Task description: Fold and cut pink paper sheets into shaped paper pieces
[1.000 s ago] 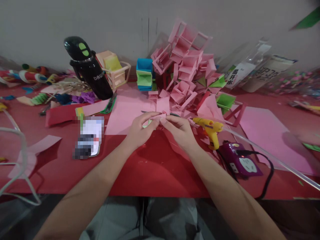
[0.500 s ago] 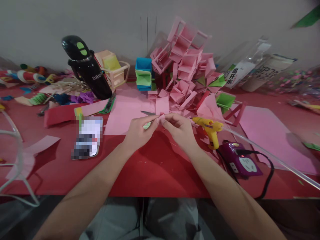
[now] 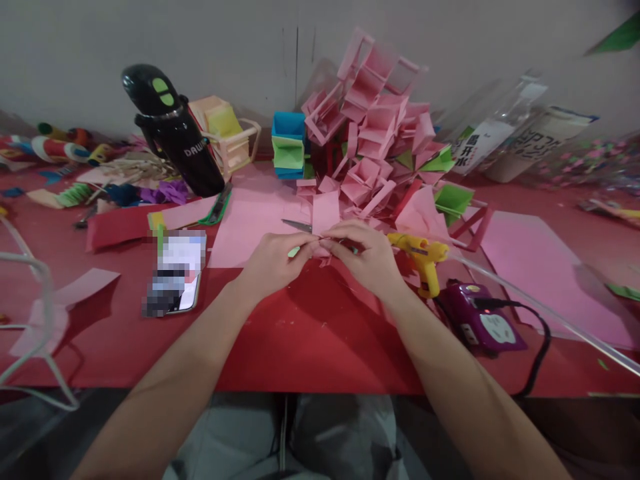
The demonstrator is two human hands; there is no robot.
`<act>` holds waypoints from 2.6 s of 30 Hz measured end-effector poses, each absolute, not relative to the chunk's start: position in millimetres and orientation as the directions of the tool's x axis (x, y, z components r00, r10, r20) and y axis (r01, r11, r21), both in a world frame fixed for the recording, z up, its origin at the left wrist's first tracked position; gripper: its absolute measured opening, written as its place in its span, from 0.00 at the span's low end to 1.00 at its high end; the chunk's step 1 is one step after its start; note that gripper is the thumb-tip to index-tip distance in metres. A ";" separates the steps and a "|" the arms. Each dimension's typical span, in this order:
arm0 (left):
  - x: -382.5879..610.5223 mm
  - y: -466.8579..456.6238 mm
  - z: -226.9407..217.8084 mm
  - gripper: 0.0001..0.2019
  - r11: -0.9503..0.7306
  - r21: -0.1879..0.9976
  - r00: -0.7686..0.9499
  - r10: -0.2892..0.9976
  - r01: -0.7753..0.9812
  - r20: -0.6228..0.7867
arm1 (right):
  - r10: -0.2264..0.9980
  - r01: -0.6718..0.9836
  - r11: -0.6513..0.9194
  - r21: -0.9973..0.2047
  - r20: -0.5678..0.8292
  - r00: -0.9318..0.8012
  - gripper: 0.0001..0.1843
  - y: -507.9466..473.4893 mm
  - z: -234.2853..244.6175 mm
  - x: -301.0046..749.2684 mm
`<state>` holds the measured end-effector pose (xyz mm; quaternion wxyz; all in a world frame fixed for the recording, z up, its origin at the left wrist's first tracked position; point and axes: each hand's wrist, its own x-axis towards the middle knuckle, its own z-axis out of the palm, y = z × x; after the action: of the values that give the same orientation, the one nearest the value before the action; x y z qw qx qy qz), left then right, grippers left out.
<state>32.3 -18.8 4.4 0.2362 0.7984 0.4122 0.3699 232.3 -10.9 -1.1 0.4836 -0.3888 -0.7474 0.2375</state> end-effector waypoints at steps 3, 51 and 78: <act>28.9 -17.5 6.7 0.12 -0.503 0.748 0.347 0.859 0.433 0.377 | 0.801 0.365 0.597 -0.714 0.554 -0.226 0.06 -10.9 -0.2 232.6; 20.8 -16.0 17.8 0.11 -0.446 0.802 0.422 0.865 0.396 0.272 | 0.790 0.367 0.603 -0.708 0.470 -0.393 0.10 -17.3 7.8 233.2; 16.2 -10.5 11.9 0.08 -0.514 0.684 0.481 0.836 0.517 0.264 | 0.748 0.403 0.664 -0.630 0.560 -0.357 0.09 -16.0 6.1 234.0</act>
<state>16.2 -10.5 11.9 0.2679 0.8179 0.4136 0.2971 234.0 -16.0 6.1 0.4382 -0.3596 -0.8000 0.1967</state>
